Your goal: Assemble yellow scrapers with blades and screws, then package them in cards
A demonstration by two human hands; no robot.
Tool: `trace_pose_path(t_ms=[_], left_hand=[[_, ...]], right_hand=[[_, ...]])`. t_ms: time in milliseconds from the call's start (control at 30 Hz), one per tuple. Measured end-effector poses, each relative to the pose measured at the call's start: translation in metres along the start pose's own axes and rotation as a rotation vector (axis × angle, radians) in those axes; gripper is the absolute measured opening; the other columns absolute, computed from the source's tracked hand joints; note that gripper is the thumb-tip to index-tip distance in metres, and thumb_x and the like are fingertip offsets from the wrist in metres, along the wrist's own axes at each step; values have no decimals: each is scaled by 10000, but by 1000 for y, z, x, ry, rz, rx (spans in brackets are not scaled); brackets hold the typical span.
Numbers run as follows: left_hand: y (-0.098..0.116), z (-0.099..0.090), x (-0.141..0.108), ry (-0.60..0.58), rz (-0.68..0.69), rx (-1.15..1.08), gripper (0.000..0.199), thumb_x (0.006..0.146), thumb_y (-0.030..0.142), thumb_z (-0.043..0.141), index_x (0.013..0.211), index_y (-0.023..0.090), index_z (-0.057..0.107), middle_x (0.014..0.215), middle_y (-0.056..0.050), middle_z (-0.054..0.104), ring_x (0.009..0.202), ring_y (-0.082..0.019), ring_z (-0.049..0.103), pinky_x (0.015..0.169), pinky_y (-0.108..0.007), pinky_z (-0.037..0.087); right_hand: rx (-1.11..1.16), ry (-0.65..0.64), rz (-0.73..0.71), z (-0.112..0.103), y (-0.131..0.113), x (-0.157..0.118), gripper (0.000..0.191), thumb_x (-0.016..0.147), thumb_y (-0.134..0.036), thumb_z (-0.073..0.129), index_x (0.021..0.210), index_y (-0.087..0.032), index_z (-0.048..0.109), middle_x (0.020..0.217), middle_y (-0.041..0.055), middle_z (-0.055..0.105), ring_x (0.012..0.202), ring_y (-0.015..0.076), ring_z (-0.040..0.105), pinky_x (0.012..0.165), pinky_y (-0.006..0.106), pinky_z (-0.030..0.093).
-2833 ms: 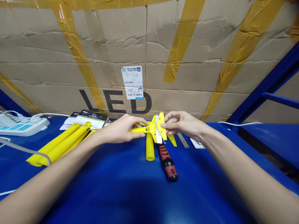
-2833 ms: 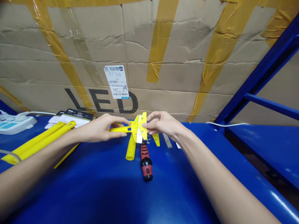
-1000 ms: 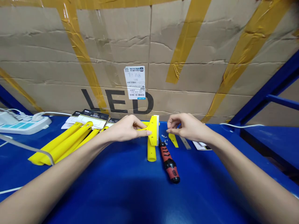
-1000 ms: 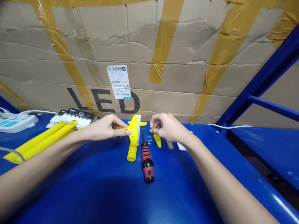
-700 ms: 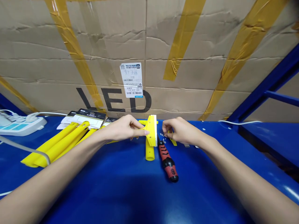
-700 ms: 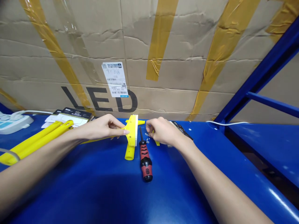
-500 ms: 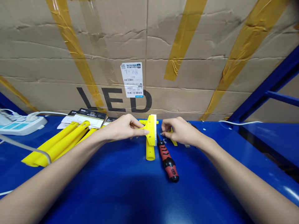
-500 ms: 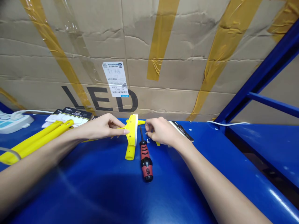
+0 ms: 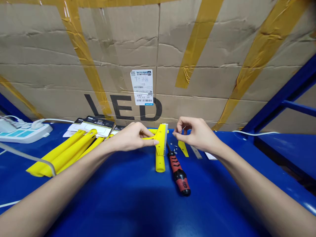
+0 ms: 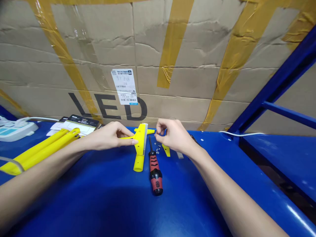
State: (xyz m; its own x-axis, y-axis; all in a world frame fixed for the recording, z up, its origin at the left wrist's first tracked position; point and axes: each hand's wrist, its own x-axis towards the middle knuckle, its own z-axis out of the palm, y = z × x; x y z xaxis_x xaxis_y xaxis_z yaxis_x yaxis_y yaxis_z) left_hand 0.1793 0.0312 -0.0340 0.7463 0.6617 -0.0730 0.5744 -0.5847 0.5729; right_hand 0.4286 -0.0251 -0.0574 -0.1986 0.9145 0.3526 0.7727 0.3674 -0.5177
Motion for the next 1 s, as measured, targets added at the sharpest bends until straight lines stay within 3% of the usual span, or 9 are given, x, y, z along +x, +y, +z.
trace_pose_path(t_ms=[133, 200, 433, 600, 733, 833, 1000], left_hand=[[-3, 1, 1, 20, 1, 10, 469, 852, 590, 608, 939, 178, 813, 631, 23, 571, 609, -130, 292, 529, -263, 233], [-3, 1, 2, 27, 2, 11, 474, 851, 591, 608, 988, 188, 817, 644, 20, 591, 613, -132, 297, 533, -263, 235], [4, 3, 0, -17, 44, -7, 464, 867, 574, 594, 790, 152, 771, 582, 41, 419, 617, -126, 233, 534, -276, 202], [8, 5, -1, -31, 23, -32, 453, 863, 571, 604, 819, 153, 773, 565, 56, 320, 581, -115, 204, 515, -286, 153], [6, 3, -2, -36, 42, -140, 422, 863, 538, 616, 679, 164, 679, 575, 48, 429, 558, -105, 322, 515, -266, 223], [2, 1, -2, -21, 16, -180, 428, 858, 525, 621, 637, 160, 644, 607, 21, 542, 589, -121, 448, 555, -256, 307], [1, -1, -1, -27, -24, -179, 406, 855, 509, 625, 657, 159, 681, 648, -6, 621, 617, -135, 499, 591, -261, 350]], right_hand=[[278, 118, -41, -8, -13, 1, 166, 770, -196, 692, 718, -208, 535, 735, 12, 682, 710, 170, 660, 666, 288, 486], [305, 162, -79, -7, -18, 0, 174, 785, -194, 699, 724, -207, 537, 736, 11, 681, 708, 166, 658, 677, 291, 496], [-106, 240, -432, 5, -25, -4, 178, 845, -83, 628, 766, -200, 520, 771, 23, 651, 729, 159, 598, 679, 285, 444], [-431, 251, -650, 8, -30, -4, 243, 953, -78, 515, 739, -186, 556, 682, 32, 620, 683, 168, 527, 612, 287, 388], [-678, 243, -804, 8, -39, -5, 306, 989, -65, 468, 739, -171, 609, 693, 44, 650, 725, 196, 529, 627, 324, 367], [-722, 204, -824, 9, -42, -6, 269, 988, -70, 494, 780, -162, 638, 746, 43, 688, 783, 211, 538, 658, 337, 366], [-733, 182, -803, 10, -42, -7, 243, 996, -92, 493, 831, -163, 657, 811, 49, 727, 838, 222, 548, 694, 347, 369]])
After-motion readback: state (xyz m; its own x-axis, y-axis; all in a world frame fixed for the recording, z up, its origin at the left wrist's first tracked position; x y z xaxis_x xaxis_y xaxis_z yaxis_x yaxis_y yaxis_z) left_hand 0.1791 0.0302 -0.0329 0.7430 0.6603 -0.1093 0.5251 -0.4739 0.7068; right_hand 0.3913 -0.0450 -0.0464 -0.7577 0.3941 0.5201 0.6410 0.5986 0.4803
